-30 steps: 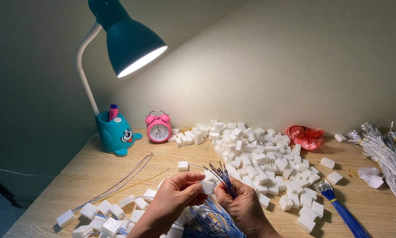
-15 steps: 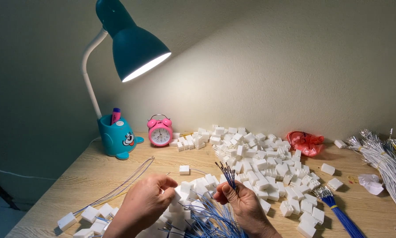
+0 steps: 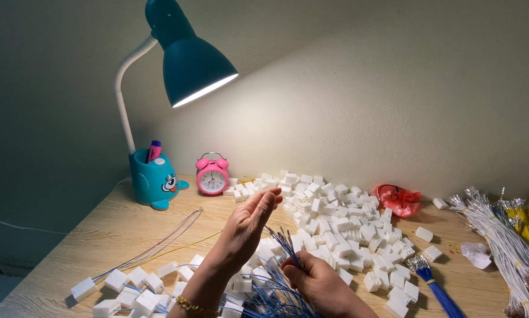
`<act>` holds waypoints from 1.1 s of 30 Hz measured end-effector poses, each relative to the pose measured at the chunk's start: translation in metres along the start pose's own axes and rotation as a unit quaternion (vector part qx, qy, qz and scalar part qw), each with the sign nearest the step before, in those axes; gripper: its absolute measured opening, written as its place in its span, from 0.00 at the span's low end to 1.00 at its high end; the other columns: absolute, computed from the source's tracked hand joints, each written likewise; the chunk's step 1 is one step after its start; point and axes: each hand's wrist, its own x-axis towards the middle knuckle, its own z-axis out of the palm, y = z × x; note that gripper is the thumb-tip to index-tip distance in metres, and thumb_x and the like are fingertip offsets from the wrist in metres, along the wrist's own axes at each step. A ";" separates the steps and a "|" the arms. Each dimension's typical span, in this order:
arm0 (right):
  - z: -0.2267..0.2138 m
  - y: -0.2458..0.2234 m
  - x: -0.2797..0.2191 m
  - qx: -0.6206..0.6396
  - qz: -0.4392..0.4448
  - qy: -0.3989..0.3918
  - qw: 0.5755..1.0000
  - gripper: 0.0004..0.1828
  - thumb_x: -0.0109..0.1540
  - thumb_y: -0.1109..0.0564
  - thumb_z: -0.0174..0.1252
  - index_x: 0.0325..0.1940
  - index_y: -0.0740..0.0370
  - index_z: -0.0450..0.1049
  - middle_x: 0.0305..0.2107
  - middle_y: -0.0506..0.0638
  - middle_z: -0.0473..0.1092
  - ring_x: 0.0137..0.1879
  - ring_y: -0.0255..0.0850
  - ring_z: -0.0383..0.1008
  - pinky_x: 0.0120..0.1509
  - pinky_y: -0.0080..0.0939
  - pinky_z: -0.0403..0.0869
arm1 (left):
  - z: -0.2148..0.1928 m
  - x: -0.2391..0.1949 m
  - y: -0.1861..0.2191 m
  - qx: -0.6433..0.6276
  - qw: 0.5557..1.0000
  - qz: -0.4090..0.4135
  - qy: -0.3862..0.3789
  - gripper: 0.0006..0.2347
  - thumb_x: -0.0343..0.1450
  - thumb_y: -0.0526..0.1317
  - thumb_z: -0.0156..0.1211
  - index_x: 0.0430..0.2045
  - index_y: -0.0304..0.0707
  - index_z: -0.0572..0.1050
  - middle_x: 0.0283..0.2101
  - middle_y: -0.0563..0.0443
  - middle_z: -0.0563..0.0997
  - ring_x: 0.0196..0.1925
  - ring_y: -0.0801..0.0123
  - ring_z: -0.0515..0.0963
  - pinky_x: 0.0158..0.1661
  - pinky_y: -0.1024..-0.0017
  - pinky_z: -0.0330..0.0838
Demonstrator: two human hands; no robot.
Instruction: The person inserts the stripped ends of blue wires into small white plastic connectors. They repeatedly pick up a connector, insert a wire, and place the assembled piece on the table among many others.
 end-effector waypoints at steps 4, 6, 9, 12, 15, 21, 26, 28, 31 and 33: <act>-0.005 0.002 0.006 -0.096 -0.057 -0.020 0.994 0.08 0.65 0.57 0.52 0.38 0.62 0.75 0.26 0.50 0.71 0.34 0.37 0.69 0.44 0.34 0.68 | 0.017 0.006 -0.004 0.035 0.995 -0.021 -0.095 0.32 0.68 0.61 0.33 0.56 0.33 0.67 0.60 0.36 0.73 0.64 0.58 0.71 0.61 0.64 0.65; 0.002 -0.026 -0.010 -0.114 -0.074 -0.024 0.990 0.11 0.66 0.57 0.51 0.32 0.64 0.73 0.19 0.51 0.66 0.25 0.36 0.61 0.34 0.34 0.60 | 0.031 -0.003 0.007 0.035 0.992 -0.039 -0.116 0.32 0.68 0.61 0.37 0.54 0.32 0.69 0.60 0.39 0.73 0.36 0.58 0.74 0.32 0.68 0.66; 0.004 -0.045 -0.028 -0.087 -0.069 -0.040 0.993 0.18 0.68 0.54 0.47 0.27 0.67 0.68 0.14 0.52 0.60 0.18 0.36 0.53 0.23 0.34 0.53 | 0.033 -0.012 0.017 0.045 0.989 -0.042 -0.131 0.30 0.68 0.59 0.40 0.52 0.31 0.71 0.60 0.41 0.74 0.37 0.60 0.74 0.32 0.70 0.66; -0.004 -0.052 -0.038 -0.073 -0.055 -0.025 0.996 0.14 0.68 0.52 0.46 0.37 0.65 0.70 0.22 0.51 0.63 0.27 0.36 0.60 0.33 0.33 0.61 | 0.018 -0.011 0.011 0.030 0.997 0.007 -0.074 0.25 0.70 0.54 0.41 0.49 0.33 0.74 0.55 0.40 0.78 0.60 0.63 0.76 0.57 0.71 0.69; -0.004 -0.058 -0.039 -0.136 -0.070 -0.011 0.988 0.12 0.67 0.52 0.46 0.45 0.61 0.72 0.25 0.49 0.66 0.32 0.35 0.65 0.40 0.33 0.66 | 0.013 -0.011 -0.001 0.005 0.999 0.043 -0.015 0.22 0.70 0.51 0.44 0.48 0.34 0.75 0.51 0.39 0.80 0.57 0.62 0.78 0.54 0.71 0.72; 0.008 -0.064 -0.037 -0.326 -0.177 -0.061 0.927 0.13 0.69 0.62 0.41 0.30 0.63 0.63 0.19 0.51 0.64 0.22 0.35 0.61 0.26 0.31 0.67 | 0.032 -0.049 0.032 0.111 0.992 0.027 -0.051 0.21 0.69 0.52 0.45 0.51 0.43 0.75 0.51 0.48 0.81 0.52 0.67 0.79 0.49 0.71 0.73; 0.024 -0.085 -0.057 -0.153 -0.023 -0.011 0.988 0.11 0.69 0.52 0.43 0.46 0.60 0.68 0.23 0.49 0.62 0.26 0.36 0.58 0.30 0.34 0.60 | 0.011 -0.051 0.021 0.183 0.979 0.083 0.025 0.23 0.68 0.58 0.41 0.47 0.49 0.77 0.48 0.52 0.80 0.50 0.66 0.80 0.46 0.70 0.70; 0.033 -0.086 -0.056 -0.180 -0.064 -0.026 0.981 0.12 0.69 0.54 0.41 0.42 0.63 0.67 0.24 0.51 0.64 0.28 0.37 0.60 0.33 0.36 0.64 | 0.027 -0.060 0.013 0.232 0.968 0.086 -0.050 0.22 0.70 0.56 0.40 0.53 0.51 0.71 0.53 0.49 0.74 0.56 0.61 0.74 0.52 0.63 0.65; 0.044 -0.092 -0.051 -0.228 -0.137 -0.046 0.963 0.15 0.68 0.56 0.37 0.37 0.66 0.66 0.26 0.55 0.66 0.32 0.40 0.63 0.38 0.40 0.70 | 0.006 -0.066 0.028 0.173 0.981 0.047 -0.077 0.25 0.70 0.55 0.39 0.58 0.44 0.67 0.61 0.45 0.72 0.61 0.60 0.72 0.56 0.63 0.68; 0.027 -0.085 -0.047 -0.156 -0.099 -0.020 0.982 0.11 0.68 0.56 0.40 0.45 0.65 0.66 0.26 0.51 0.62 0.30 0.37 0.59 0.32 0.35 0.64 | -0.014 -0.063 0.023 0.142 0.987 0.054 -0.054 0.26 0.69 0.56 0.39 0.58 0.44 0.67 0.61 0.43 0.71 0.63 0.59 0.71 0.57 0.63 0.67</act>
